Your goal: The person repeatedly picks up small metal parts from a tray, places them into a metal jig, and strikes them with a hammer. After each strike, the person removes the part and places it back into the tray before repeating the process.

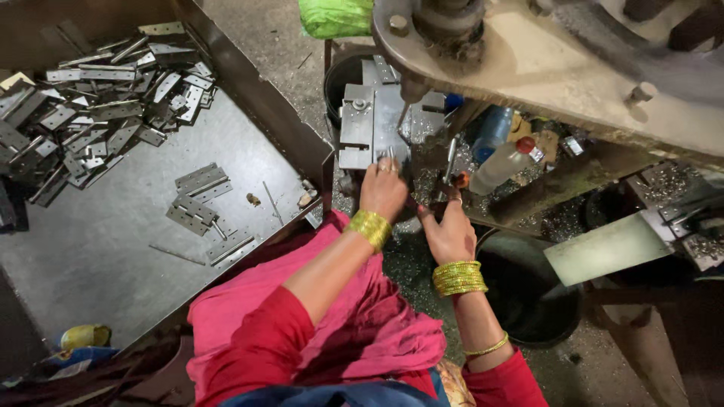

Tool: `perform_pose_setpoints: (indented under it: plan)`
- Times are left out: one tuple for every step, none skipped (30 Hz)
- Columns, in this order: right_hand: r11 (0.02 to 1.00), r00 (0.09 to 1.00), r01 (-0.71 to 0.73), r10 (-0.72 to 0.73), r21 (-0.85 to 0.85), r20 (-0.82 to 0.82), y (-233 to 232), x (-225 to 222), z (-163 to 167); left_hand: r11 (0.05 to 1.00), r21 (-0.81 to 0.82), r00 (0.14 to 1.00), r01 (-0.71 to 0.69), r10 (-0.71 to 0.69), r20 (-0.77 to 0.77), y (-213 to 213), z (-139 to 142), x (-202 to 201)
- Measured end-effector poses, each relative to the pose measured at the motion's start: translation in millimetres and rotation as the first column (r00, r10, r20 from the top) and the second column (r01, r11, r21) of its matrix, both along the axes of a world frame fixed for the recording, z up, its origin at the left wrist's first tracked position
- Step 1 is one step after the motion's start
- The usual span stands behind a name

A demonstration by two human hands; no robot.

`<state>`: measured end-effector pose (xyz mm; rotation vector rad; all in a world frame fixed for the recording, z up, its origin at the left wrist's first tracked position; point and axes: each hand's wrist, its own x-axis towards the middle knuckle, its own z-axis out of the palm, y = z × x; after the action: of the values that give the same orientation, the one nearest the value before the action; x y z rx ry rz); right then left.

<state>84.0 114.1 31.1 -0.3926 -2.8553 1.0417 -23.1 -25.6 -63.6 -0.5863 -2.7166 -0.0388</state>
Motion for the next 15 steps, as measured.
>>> perform_pose_setpoints:
  plan:
    - [1.0, 1.0, -0.004, 0.004, 0.03, -0.006, 0, -1, 1, 1.0, -0.022, 0.999, 0.011, -0.01, 0.038, -3, 3, -1]
    - [0.998, 1.0, -0.01, 0.01, 0.061, -0.002, -1, -1, 1, 0.999, -0.042, 0.996, 0.02, -0.017, 0.085, -3, 8, -3]
    - [0.995, 1.0, -0.019, 0.019, 0.095, 0.001, -1, -2, 1, 0.998, -0.035, 0.997, -0.054, 0.056, 0.055, -2, 13, -6]
    - [0.997, 0.999, -0.029, 0.031, 0.075, -0.026, -2, -2, 1, 0.992, -0.026, 0.992, -0.127, 0.127, 0.015, 0, 19, -10]
    - [0.998, 0.998, -0.039, 0.042, 0.057, -0.052, -2, -2, 2, 0.98, -0.014, 0.98, -0.197, 0.196, -0.021, 2, 25, -12]
    - [0.998, 0.995, -0.049, 0.052, 0.04, -0.081, -3, -2, 3, 0.97, -0.003, 0.968, -0.244, 0.244, -0.06, 3, 30, -14]
    - [0.997, 0.996, -0.061, 0.063, 0.04, -0.055, -3, -2, 4, 0.956, 0.012, 0.951, -0.292, 0.292, -0.1, 5, 35, -15]
    - [0.997, 0.997, -0.074, 0.075, 0.036, -0.027, -3, -3, 4, 0.941, 0.023, 0.931, -0.339, 0.339, -0.138, 5, 40, -16]
    - [0.996, 0.996, -0.087, 0.086, 0.027, 0.009, -3, -4, 5, 0.946, -0.017, 0.943, -0.322, 0.319, -0.098, 5, 44, -16]
    - [0.994, 0.995, -0.097, 0.096, 0.045, 0.021, -2, -5, 5, 0.951, -0.056, 0.953, -0.303, 0.301, -0.046, 5, 48, -16]
    - [0.992, 0.994, -0.107, 0.106, 0.064, 0.03, -1, -6, 3, 0.955, -0.09, 0.959, -0.282, 0.284, 0.005, 5, 51, -16]
    - [0.99, 0.993, -0.115, 0.113, 0.082, 0.03, 1, -8, 1, 0.961, -0.083, 0.958, -0.266, 0.273, 0.092, 4, 55, -16]
    - [0.991, 0.993, -0.116, 0.114, 0.062, 0.04, 3, -9, -4, 0.966, -0.073, 0.949, -0.248, 0.257, 0.182, 4, 58, -17]
    - [0.992, 0.992, -0.117, 0.115, 0.045, 0.049, 6, -9, -11, 0.971, -0.059, 0.932, -0.232, 0.239, 0.271, 3, 61, -19]
    - [0.993, 0.992, -0.118, 0.117, 0.026, 0.052, 10, -9, -21, 0.972, -0.014, 0.943, -0.233, 0.229, 0.241, 3, 63, -21]
